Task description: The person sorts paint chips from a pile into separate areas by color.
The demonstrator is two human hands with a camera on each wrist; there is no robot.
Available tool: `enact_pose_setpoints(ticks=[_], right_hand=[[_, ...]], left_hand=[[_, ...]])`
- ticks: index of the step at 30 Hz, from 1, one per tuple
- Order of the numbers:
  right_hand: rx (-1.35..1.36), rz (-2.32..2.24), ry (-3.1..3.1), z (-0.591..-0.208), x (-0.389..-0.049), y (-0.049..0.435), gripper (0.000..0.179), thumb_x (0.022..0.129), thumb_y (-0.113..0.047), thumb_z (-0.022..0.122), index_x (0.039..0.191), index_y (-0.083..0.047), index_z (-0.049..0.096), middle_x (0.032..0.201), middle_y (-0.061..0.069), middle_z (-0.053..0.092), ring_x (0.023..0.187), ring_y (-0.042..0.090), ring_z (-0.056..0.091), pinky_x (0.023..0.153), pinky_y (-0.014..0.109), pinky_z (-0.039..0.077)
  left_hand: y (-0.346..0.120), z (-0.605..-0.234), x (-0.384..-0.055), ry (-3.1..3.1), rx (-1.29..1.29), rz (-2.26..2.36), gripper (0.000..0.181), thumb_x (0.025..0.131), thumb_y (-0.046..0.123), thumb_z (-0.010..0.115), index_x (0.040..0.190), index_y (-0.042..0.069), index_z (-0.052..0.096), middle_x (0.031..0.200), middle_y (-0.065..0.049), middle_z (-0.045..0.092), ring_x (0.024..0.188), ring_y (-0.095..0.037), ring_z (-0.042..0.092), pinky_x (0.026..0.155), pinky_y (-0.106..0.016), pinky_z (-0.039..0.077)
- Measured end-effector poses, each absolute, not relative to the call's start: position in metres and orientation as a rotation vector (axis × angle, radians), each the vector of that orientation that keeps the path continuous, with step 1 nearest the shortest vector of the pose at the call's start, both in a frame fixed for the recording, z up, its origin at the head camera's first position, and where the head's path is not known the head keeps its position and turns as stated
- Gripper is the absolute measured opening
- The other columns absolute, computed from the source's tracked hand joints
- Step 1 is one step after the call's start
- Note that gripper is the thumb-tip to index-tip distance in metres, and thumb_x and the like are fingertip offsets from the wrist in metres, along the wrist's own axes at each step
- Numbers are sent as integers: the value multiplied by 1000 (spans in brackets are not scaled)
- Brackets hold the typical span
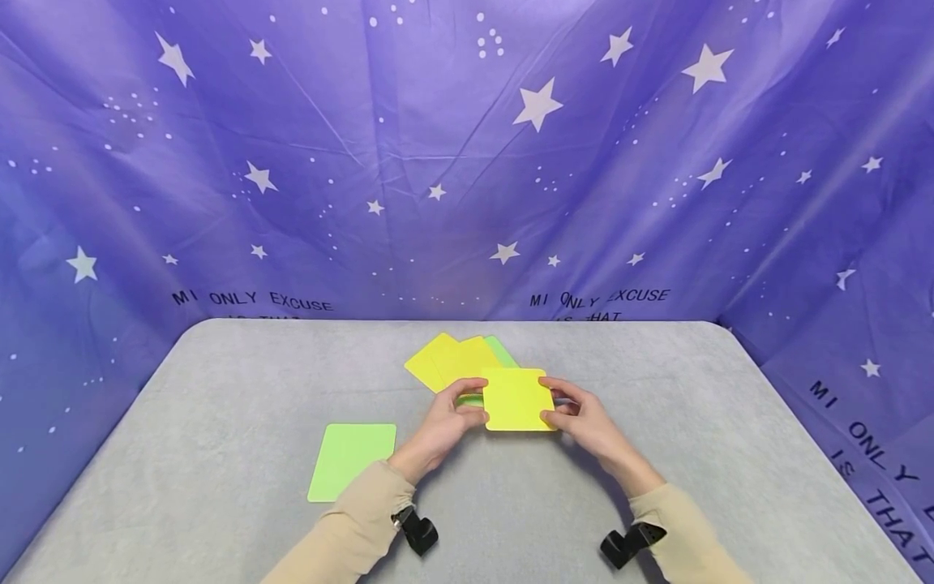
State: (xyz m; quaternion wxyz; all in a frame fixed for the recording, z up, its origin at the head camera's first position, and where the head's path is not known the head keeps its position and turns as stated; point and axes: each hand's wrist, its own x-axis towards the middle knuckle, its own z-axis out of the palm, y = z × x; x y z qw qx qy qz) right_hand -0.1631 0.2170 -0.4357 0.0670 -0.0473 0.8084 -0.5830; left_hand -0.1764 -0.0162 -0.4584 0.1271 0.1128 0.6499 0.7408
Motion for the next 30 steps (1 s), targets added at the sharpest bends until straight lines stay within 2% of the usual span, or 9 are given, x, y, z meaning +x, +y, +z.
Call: enact_pose_setpoints(ticks=[10,18,20,23,26,30], right_hand=[[-139,-1700,2480,-434,-152,233,58,85,-1,67,139,4,47,124,24,47,79,14,52,64,23,46],[-192,-1619,2511,-434,-139,247,58,85,-1,67,138,6,45,123,23,45,74,14,48,56,23,41],[-190,-1596,2527,-434,-136,250,57,85,-1,68,138,6,46,116,21,47,72,13,48,55,22,40],[-206,-1562,2543,-435,-133,255,57,85,0,68,137,8,46,98,16,51,69,12,46,53,22,39],[-220,-1538,2542,-436,-129,261,57,85,0,68,136,9,45,82,9,48,67,11,45,52,22,38],[-200,-1493,2541,-437,-123,268,57,85,-2,68,136,9,45,82,7,47,67,11,44,52,22,38]], left_hand=[[1,-460,-168,1907,300,2126,53,79,-12,62,130,-8,48,122,-18,51,91,-22,63,81,-27,50],[13,-464,-155,1908,299,2097,52,76,-12,64,126,-8,49,114,-14,52,82,-20,64,73,-24,50],[16,-464,-152,1910,303,2087,52,77,-12,65,126,-7,49,112,-14,52,81,-19,63,72,-23,50],[20,-463,-148,1921,317,2062,52,77,-11,65,126,-8,50,109,-13,51,78,-17,62,70,-23,49],[25,-463,-144,1941,331,2033,52,77,-12,66,126,-9,50,104,-12,50,76,-16,60,69,-24,50],[32,-463,-140,1975,328,1990,51,77,-12,67,125,-8,52,101,-10,49,78,-18,61,70,-26,50]])
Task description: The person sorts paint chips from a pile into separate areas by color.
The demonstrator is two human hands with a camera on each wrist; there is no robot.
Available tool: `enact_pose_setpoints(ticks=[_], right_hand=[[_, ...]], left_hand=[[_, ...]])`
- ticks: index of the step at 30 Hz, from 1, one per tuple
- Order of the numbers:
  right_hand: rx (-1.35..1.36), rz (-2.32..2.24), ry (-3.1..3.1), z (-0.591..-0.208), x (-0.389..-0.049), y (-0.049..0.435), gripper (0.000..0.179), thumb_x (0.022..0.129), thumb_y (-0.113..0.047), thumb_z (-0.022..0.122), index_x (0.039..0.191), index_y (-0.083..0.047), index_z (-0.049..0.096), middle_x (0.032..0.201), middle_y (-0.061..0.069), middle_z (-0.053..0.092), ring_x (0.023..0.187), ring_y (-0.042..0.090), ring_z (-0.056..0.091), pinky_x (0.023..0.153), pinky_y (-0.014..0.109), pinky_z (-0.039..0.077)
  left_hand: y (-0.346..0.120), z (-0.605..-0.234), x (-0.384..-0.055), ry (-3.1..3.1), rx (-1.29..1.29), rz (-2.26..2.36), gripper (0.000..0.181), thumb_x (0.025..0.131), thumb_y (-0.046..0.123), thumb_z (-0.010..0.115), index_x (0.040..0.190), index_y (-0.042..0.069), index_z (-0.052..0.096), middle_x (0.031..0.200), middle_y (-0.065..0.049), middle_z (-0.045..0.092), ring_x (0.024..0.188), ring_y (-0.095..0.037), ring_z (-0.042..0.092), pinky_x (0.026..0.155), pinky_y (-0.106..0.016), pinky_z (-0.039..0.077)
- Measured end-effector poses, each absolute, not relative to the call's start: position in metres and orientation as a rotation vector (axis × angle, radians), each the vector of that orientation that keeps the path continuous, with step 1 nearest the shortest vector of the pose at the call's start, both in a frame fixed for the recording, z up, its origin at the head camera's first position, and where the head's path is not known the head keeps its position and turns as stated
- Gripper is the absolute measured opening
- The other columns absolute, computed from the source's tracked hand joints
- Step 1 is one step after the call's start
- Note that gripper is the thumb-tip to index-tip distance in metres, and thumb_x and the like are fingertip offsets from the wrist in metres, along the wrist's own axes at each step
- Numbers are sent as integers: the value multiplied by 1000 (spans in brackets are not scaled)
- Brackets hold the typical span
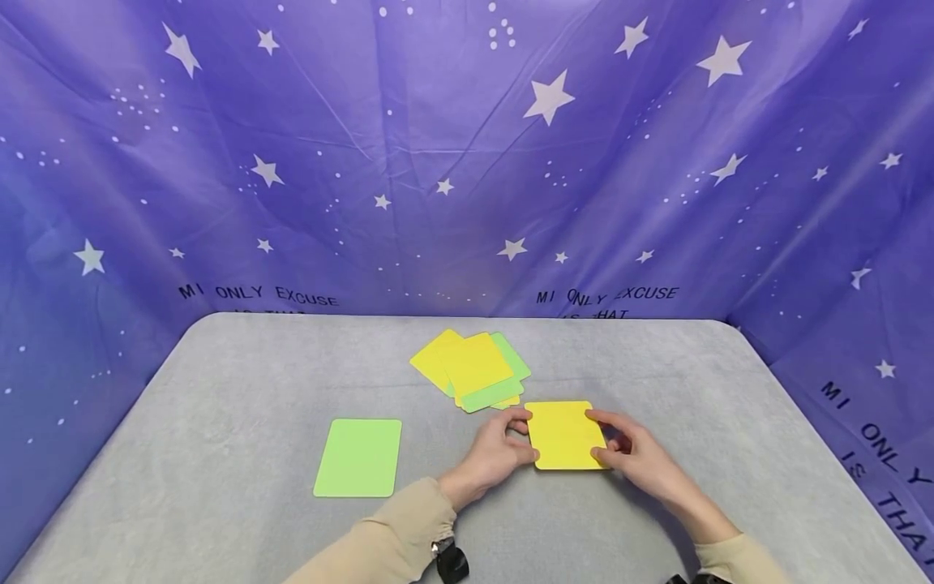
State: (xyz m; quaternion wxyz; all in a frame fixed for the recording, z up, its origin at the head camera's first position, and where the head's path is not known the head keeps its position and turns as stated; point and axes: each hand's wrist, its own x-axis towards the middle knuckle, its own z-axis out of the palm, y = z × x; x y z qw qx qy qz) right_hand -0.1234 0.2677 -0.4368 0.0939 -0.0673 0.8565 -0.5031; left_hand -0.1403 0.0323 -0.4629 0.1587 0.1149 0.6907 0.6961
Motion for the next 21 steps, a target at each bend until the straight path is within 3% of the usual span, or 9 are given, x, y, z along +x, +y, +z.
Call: enact_pose_setpoints(ticks=[4,10,21], right_hand=[[-165,-1426,2557,-437,-119,274,56,85,-4,68,136,8,47,90,11,47,69,12,45,53,22,39],[-153,-1365,2573,-437,-113,279,55,86,-8,69,135,6,49,116,20,44,70,14,46,53,24,42],[-191,-1158,2676,-436,-105,284,54,84,-15,74,132,2,55,115,18,46,70,14,46,53,25,41]], left_hand=[[40,-462,-137,2046,341,1942,50,75,-13,69,122,-9,54,98,-8,51,78,-18,62,69,-26,52],[44,-459,-134,2113,376,1853,47,74,-14,68,119,-9,57,94,-5,55,76,-16,62,67,-25,52],[46,-457,-135,2251,511,1698,39,75,-11,65,114,-11,61,84,-2,57,70,-7,57,63,-19,48]])
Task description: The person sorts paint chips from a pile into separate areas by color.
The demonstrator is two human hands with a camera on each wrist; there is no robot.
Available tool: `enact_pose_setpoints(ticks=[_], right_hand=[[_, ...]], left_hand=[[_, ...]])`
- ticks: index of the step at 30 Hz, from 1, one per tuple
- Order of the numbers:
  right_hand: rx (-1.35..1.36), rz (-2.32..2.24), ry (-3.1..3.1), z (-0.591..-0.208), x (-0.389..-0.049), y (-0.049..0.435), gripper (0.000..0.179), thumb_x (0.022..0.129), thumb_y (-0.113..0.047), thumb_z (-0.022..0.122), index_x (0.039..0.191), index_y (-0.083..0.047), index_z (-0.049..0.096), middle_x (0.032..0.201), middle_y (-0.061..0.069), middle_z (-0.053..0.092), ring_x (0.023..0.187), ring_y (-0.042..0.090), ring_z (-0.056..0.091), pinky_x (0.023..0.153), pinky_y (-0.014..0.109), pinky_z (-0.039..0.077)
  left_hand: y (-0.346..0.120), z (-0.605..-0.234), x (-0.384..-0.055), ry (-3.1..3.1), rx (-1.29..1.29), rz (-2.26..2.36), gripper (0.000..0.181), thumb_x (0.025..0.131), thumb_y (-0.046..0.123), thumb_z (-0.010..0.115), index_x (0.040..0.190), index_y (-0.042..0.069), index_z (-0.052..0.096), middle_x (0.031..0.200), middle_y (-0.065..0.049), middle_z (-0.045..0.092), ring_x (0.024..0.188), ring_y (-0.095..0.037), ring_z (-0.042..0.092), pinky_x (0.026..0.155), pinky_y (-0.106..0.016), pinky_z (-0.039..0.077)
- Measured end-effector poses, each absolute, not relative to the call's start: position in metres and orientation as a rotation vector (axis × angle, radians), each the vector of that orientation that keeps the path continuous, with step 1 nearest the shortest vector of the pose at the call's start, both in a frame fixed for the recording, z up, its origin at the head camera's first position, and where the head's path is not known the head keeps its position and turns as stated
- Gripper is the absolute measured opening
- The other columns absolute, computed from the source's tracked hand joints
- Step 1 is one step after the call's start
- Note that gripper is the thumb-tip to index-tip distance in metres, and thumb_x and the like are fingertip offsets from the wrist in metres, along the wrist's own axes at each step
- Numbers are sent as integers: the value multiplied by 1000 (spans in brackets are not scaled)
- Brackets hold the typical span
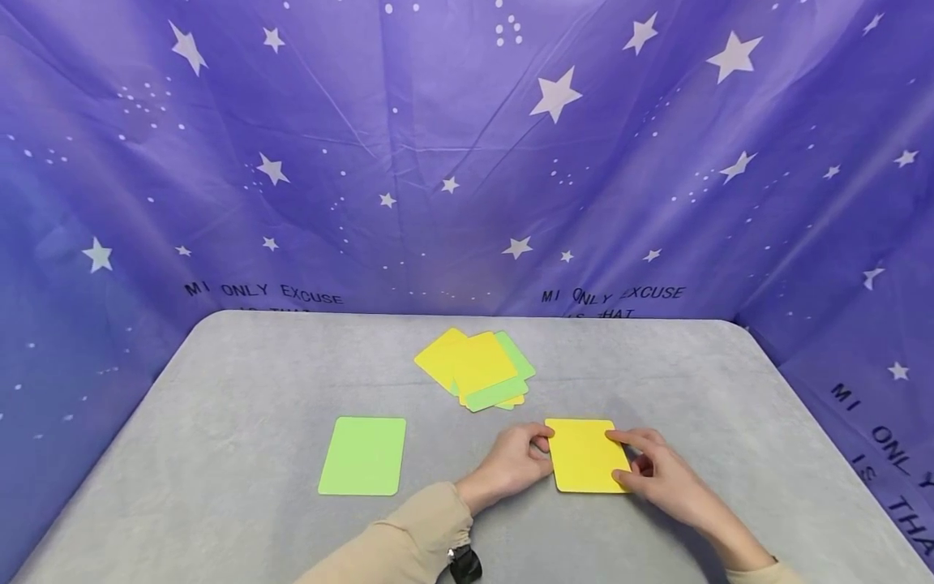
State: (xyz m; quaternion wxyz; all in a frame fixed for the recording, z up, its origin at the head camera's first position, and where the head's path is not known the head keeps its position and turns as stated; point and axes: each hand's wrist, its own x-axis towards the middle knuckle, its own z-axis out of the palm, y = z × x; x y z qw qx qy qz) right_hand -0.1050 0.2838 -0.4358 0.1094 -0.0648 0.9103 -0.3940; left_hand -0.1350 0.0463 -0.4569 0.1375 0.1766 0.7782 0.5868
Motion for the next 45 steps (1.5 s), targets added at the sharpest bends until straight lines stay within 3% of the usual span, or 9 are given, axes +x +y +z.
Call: enact_pose_setpoints(ticks=[13,21,29,36,45], right_hand=[[-297,-1008,2791,-434,-111,283,53,76,-15,80,122,2,60,103,10,53,67,11,45,53,25,41],[-342,-984,2812,-436,-114,282,54,73,-12,82,120,2,60,100,7,54,70,14,46,56,25,41],[-357,-1029,2849,-437,-114,281,47,76,-11,80,118,-1,63,96,6,54,72,15,45,57,25,39],[-363,-1066,2933,-434,-119,269,39,78,-8,78,115,-5,66,86,2,52,75,15,47,60,25,40],[-446,-1234,2878,-437,-136,245,42,79,-6,77,118,-1,64,103,9,62,86,21,58,70,29,51]], left_hand=[[47,-455,-137,2303,531,1633,35,75,-8,61,110,-11,63,74,2,56,60,-2,49,58,-17,42],[44,-454,-137,2191,483,1666,35,79,-7,61,115,-10,61,72,3,57,59,-6,53,59,-18,44],[33,-454,-137,2042,411,1747,29,86,-5,60,116,-6,60,78,-4,61,67,-18,64,59,-20,45],[23,-446,-143,2059,389,1751,26,90,-1,60,115,-5,59,79,-11,65,67,-17,62,60,-25,48],[4,-446,-159,2037,362,1888,31,91,-3,58,120,-10,54,89,-20,65,73,-23,65,68,-33,56]])
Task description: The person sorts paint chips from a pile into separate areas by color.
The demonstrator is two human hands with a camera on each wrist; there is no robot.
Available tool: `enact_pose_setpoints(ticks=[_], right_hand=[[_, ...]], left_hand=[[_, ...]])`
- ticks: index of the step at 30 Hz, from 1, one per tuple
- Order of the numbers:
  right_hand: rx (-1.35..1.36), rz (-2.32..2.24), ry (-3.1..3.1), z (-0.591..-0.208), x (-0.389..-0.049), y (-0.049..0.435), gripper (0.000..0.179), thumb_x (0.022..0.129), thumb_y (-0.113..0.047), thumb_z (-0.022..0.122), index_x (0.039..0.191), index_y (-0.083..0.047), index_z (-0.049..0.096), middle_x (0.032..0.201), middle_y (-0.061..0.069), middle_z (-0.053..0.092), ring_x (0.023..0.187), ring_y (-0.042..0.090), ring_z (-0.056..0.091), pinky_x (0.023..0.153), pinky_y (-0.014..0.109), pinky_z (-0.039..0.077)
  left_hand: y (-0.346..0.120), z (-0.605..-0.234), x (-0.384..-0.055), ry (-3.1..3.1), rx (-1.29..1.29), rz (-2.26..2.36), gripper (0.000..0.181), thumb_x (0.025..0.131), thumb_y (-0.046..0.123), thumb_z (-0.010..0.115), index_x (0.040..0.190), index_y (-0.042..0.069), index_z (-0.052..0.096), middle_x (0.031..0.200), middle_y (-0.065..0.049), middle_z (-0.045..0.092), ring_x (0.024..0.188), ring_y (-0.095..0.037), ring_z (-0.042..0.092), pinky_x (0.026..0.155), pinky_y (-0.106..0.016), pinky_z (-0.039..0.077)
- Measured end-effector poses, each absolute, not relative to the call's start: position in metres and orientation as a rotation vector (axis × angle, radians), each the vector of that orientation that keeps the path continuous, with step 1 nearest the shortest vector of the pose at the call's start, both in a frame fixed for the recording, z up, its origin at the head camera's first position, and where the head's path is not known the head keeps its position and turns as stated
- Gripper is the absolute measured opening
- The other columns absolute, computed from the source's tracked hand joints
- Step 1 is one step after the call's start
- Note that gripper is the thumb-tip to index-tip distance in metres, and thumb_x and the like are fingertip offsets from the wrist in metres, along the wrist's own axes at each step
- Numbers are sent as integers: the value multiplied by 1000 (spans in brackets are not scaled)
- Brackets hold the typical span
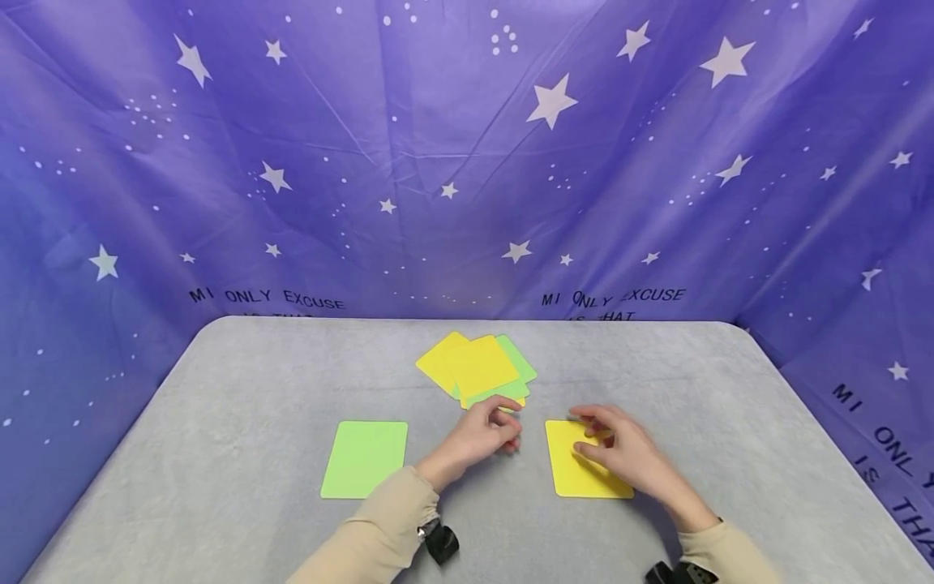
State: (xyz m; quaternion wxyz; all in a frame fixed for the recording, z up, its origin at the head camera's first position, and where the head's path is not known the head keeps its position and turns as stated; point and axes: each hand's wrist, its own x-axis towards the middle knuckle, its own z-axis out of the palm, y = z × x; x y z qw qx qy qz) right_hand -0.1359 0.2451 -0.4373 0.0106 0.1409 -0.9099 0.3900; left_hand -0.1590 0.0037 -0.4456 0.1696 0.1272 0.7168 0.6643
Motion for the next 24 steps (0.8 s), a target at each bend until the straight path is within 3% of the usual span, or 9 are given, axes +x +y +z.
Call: enact_pose_setpoints(ticks=[9,13,17,24], right_hand=[[483,1543,-2784,-436,-152,217,42,84,-4,71,124,5,59,117,21,62,99,31,62,83,36,52],[514,1585,-2764,-435,-163,204,44,85,-2,69,126,6,57,120,24,59,104,35,60,87,40,51],[508,1564,-2767,-435,-178,193,45,84,-1,67,127,6,55,120,24,58,106,37,59,88,42,50],[427,1535,-2825,-433,-202,177,49,87,-3,65,133,2,52,127,23,56,116,37,53,93,47,46]], left_hand=[[-26,-444,-173,2106,215,1972,39,87,-3,55,125,-11,51,104,-21,59,89,-31,64,79,-38,55],[-38,-444,-179,2144,131,2008,43,84,-4,54,127,-12,49,108,-22,55,90,-28,60,82,-39,54],[-46,-446,-185,2190,74,2034,47,81,-6,51,127,-13,47,110,-23,52,87,-22,56,82,-38,54],[-54,-450,-194,2154,-43,2074,51,81,-5,50,131,-12,44,118,-25,48,98,-27,53,86,-40,52]])
